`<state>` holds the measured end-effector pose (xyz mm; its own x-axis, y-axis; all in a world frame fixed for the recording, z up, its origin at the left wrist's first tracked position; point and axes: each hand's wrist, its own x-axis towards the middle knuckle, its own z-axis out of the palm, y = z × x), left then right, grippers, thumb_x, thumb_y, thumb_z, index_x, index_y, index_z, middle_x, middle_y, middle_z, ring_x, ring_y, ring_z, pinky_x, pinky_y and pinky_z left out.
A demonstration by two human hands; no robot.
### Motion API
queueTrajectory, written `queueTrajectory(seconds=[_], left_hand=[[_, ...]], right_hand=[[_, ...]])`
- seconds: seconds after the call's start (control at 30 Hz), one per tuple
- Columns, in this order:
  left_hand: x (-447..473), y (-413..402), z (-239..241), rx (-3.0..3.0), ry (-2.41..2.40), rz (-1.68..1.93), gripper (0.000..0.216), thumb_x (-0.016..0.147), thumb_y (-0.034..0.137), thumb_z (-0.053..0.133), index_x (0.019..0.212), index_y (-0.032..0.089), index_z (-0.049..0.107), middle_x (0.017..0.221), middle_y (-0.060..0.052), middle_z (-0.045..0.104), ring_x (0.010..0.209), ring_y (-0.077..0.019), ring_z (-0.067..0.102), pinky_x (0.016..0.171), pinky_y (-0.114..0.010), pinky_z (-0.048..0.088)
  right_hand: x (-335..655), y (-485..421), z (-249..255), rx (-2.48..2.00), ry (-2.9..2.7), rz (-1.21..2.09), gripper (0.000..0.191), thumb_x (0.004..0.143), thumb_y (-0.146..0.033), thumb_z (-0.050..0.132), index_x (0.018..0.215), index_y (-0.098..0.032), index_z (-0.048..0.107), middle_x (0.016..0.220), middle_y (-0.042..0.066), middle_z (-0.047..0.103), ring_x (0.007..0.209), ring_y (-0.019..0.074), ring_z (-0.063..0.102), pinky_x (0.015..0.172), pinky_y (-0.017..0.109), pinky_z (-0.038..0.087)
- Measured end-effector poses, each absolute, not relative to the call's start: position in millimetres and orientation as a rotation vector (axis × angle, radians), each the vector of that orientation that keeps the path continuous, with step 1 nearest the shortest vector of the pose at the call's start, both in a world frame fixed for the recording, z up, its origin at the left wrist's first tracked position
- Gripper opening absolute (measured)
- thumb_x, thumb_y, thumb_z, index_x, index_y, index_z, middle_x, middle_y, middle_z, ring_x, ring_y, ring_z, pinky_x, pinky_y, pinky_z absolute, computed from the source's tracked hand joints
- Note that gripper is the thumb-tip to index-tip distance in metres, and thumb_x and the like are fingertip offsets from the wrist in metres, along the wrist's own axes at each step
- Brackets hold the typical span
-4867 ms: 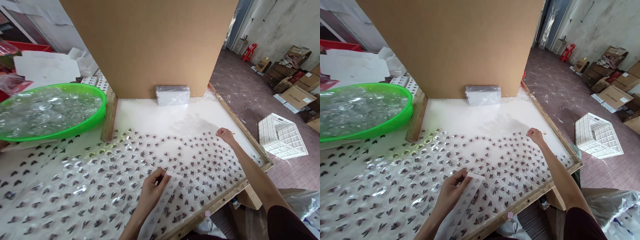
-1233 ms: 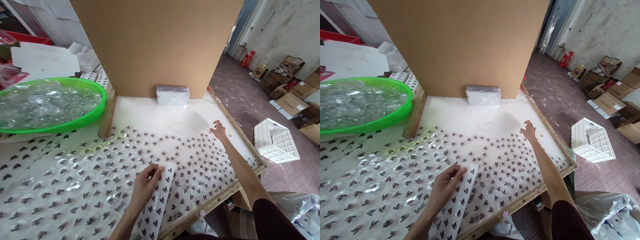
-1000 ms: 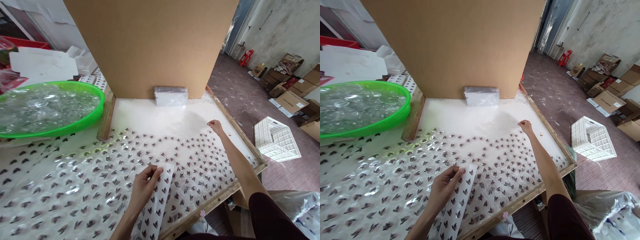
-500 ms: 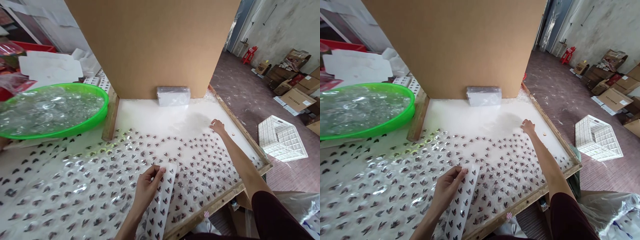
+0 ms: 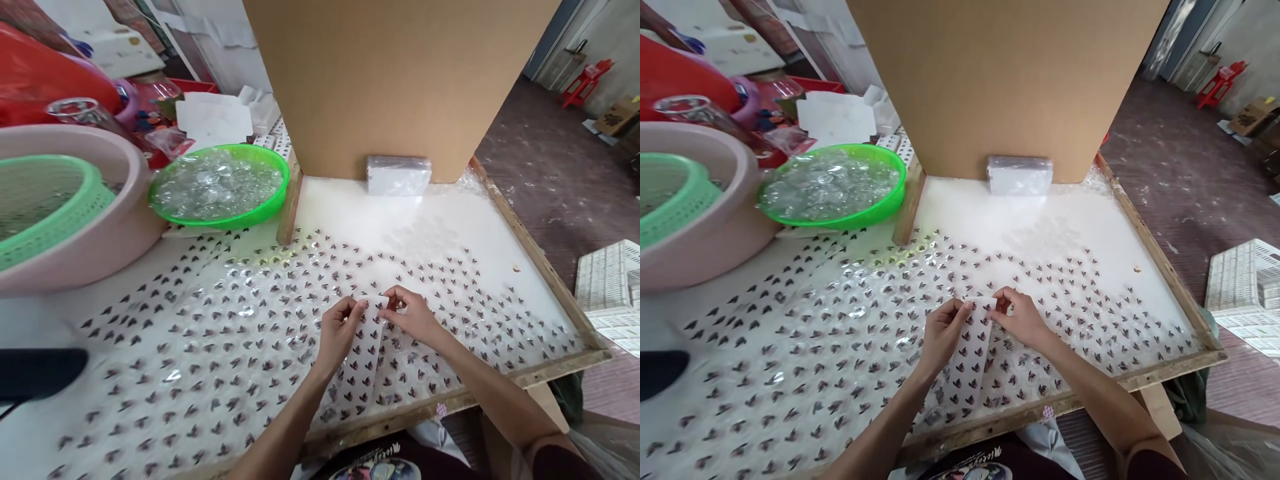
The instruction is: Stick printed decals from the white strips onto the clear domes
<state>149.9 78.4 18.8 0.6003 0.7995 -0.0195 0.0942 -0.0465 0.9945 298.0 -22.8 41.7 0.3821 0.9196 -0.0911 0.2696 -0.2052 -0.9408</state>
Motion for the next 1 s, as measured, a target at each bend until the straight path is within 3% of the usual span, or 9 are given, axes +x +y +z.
queueTrajectory(seconds=[0.07, 0.23, 0.3, 0.43, 0.6, 0.77, 0.93, 1.0], left_hand=[[149, 78, 21, 1.539, 0.761, 0.673, 0.038, 0.088, 0.049, 0.058, 0.065, 0.018, 0.055, 0.059, 0.003, 0.047, 0.056, -0.0116, 0.042, 0.053, -0.023, 0.037], [149, 78, 23, 1.46, 0.685, 0.637, 0.033, 0.085, 0.046, 0.063, 0.1, 0.017, 0.066, 0.077, -0.002, 0.063, 0.07, -0.0152, 0.057, 0.062, -0.024, 0.046], [150, 77, 21, 1.442, 0.712, 0.637, 0.032, 0.085, 0.046, 0.063, 0.095, 0.016, 0.067, 0.077, -0.002, 0.063, 0.068, -0.0151, 0.057, 0.061, -0.024, 0.045], [150, 77, 19, 1.492, 0.768, 0.661, 0.03, 0.086, 0.047, 0.06, 0.083, 0.017, 0.065, 0.071, -0.001, 0.06, 0.065, -0.014, 0.052, 0.058, -0.023, 0.042], [150, 75, 22, 1.57, 0.828, 0.673, 0.036, 0.087, 0.047, 0.056, 0.066, 0.018, 0.056, 0.058, 0.003, 0.044, 0.056, -0.0115, 0.038, 0.051, -0.022, 0.033], [151, 75, 25, 1.582, 0.734, 0.662, 0.031, 0.087, 0.045, 0.058, 0.073, 0.017, 0.058, 0.062, 0.002, 0.048, 0.06, -0.0123, 0.042, 0.056, -0.023, 0.037], [152, 74, 25, 1.55, 0.771, 0.66, 0.033, 0.087, 0.046, 0.057, 0.071, 0.018, 0.056, 0.061, 0.003, 0.045, 0.057, -0.0114, 0.039, 0.053, -0.023, 0.034], [153, 74, 25, 1.539, 0.785, 0.651, 0.035, 0.087, 0.047, 0.056, 0.069, 0.018, 0.055, 0.06, 0.003, 0.045, 0.056, -0.0111, 0.038, 0.051, -0.022, 0.033]], right_hand=[[298, -20, 43, -1.683, -1.027, 0.863, 0.033, 0.081, -0.054, 0.066, 0.077, -0.022, 0.059, 0.07, -0.001, 0.059, 0.068, 0.0159, 0.055, 0.065, 0.029, 0.045], [305, -22, 46, -1.695, -1.099, 0.865, 0.041, 0.089, -0.054, 0.052, 0.065, -0.022, 0.052, 0.062, -0.001, 0.049, 0.059, 0.0143, 0.047, 0.057, 0.027, 0.038], [303, -23, 45, -1.709, -1.111, 0.817, 0.037, 0.089, -0.052, 0.052, 0.069, -0.022, 0.056, 0.064, -0.001, 0.051, 0.061, 0.0151, 0.048, 0.058, 0.027, 0.039], [300, -21, 43, -1.686, -1.133, 0.726, 0.023, 0.084, -0.044, 0.064, 0.097, -0.025, 0.065, 0.085, 0.002, 0.064, 0.073, 0.0167, 0.057, 0.07, 0.03, 0.046], [299, -20, 40, -1.672, -1.129, 0.742, 0.02, 0.087, -0.041, 0.06, 0.081, -0.023, 0.064, 0.074, 0.001, 0.063, 0.071, 0.0168, 0.057, 0.069, 0.03, 0.047], [298, -21, 36, -1.708, -1.046, 0.709, 0.019, 0.087, -0.042, 0.059, 0.085, -0.023, 0.064, 0.074, 0.001, 0.061, 0.07, 0.0171, 0.056, 0.067, 0.03, 0.045], [296, -24, 33, -1.774, -1.179, 0.46, 0.011, 0.09, -0.036, 0.059, 0.091, -0.026, 0.065, 0.085, 0.002, 0.063, 0.076, 0.0184, 0.056, 0.082, 0.038, 0.044], [295, -25, 34, -1.738, -1.183, 0.357, 0.012, 0.09, -0.035, 0.059, 0.088, -0.026, 0.065, 0.089, 0.004, 0.063, 0.082, 0.0198, 0.056, 0.081, 0.038, 0.044]])
